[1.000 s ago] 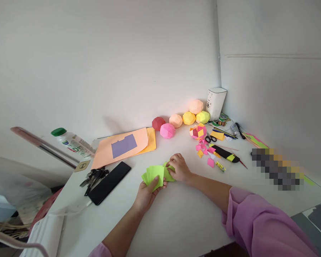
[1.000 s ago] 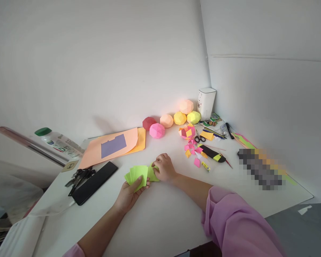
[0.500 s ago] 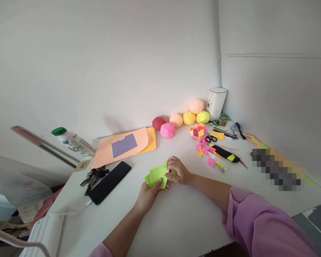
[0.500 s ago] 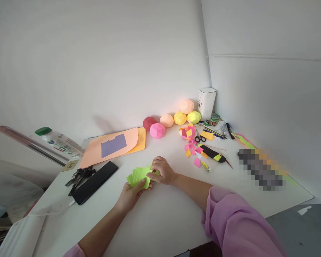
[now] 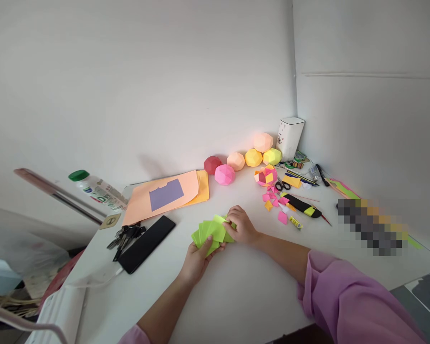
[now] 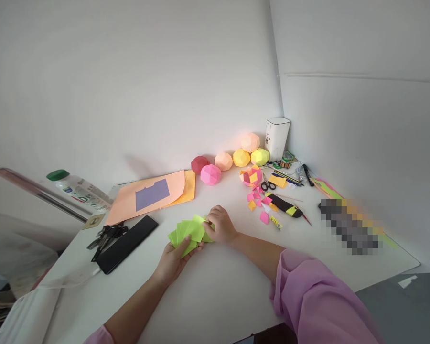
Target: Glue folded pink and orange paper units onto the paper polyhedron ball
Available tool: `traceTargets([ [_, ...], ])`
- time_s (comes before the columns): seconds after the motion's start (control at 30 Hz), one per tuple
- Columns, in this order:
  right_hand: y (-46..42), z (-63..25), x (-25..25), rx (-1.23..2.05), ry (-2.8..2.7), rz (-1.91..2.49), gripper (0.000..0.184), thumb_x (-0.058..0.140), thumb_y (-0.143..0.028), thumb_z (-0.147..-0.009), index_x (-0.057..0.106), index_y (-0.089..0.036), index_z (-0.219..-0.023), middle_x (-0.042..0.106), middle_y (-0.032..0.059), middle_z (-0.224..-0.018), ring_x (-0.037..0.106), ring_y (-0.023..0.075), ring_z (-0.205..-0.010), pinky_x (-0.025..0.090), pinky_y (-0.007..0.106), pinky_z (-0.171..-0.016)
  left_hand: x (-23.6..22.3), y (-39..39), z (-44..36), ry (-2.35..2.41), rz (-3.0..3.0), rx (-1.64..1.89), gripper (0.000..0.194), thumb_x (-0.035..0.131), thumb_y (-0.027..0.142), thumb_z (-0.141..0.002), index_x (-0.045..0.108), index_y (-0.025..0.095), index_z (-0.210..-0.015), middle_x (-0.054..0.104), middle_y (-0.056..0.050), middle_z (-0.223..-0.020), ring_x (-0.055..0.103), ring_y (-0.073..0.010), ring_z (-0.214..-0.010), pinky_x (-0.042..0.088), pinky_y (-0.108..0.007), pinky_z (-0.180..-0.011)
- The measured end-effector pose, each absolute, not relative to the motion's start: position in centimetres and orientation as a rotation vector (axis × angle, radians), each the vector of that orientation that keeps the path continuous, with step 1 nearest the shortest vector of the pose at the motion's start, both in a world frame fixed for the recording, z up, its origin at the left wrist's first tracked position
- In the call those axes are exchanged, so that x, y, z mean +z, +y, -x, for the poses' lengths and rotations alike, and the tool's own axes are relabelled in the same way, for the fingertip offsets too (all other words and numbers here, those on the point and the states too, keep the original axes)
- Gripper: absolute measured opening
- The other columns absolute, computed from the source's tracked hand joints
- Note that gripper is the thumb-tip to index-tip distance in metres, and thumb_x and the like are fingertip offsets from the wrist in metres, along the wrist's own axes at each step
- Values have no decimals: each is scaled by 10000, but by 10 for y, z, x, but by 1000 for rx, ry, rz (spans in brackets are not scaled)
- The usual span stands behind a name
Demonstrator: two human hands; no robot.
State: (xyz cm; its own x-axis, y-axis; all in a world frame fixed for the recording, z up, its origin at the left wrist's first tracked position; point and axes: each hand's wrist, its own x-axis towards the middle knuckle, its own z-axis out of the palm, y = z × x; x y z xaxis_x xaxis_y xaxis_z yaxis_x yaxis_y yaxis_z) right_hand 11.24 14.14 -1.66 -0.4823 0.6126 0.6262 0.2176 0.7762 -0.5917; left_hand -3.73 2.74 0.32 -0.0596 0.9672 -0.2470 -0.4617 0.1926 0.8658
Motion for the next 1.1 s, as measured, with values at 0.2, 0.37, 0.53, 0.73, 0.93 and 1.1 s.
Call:
traceTargets([
  [0.2, 150, -113, -29, 513, -2057, 860, 248, 656, -64, -676, 476, -209, -589, 526, 24, -656, 464, 226, -819, 426, 358, -719, 4, 28, 37, 1040, -613, 1341, 344, 762, 371, -740, 704, 89, -928, 728, -115, -878, 694, -221, -795, 571, -339, -755],
  [0.37, 148, -114, -29, 495, -2048, 868, 226, 652, -23, -655, 561, -201, -762, 590, 56, -808, 483, 249, -893, 443, 399, -771, 4, 28, 36, 1023, -623, 1345, 336, 766, 351, -741, 695, 90, -939, 724, -113, -869, 690, -212, -774, 564, -329, -733],
  [0.53, 144, -114, -18, 492, -2008, 733, 98, 559, -132, -830, 552, -200, -760, 595, 67, -814, 509, 234, -908, 452, 411, -823, 4, 28, 36, 1023, -640, 1333, 336, 767, 348, -740, 681, 93, -941, 721, -106, -847, 686, -211, -752, 556, -331, -716],
  [0.73, 140, -114, -11, 546, -2068, 434, 240, 605, -332, -863, 498, -219, -679, 603, 24, -669, 551, 215, -880, 472, 379, -816, 3, 27, 36, 1020, -700, 1296, 370, 769, 363, -730, 699, 89, -968, 727, -122, -873, 686, -232, -774, 546, -358, -743],
  [0.93, 142, -113, -13, 604, -2043, 364, 255, 633, -386, -855, 493, -220, -721, 586, 20, -647, 551, 207, -814, 485, 362, -740, 2, 27, 36, 1037, -779, 1239, 346, 758, 376, -734, 716, 106, -947, 735, -114, -866, 689, -258, -818, 543, -397, -791],
  [1.1, 143, -112, -14, 615, -2042, 361, 261, 568, -338, -899, 474, -219, -687, 567, 23, -643, 552, 197, -789, 489, 348, -719, 2, 27, 36, 1044, -780, 1229, 350, 764, 384, -724, 710, 117, -944, 736, -115, -901, 689, -266, -841, 546, -401, -795],
])
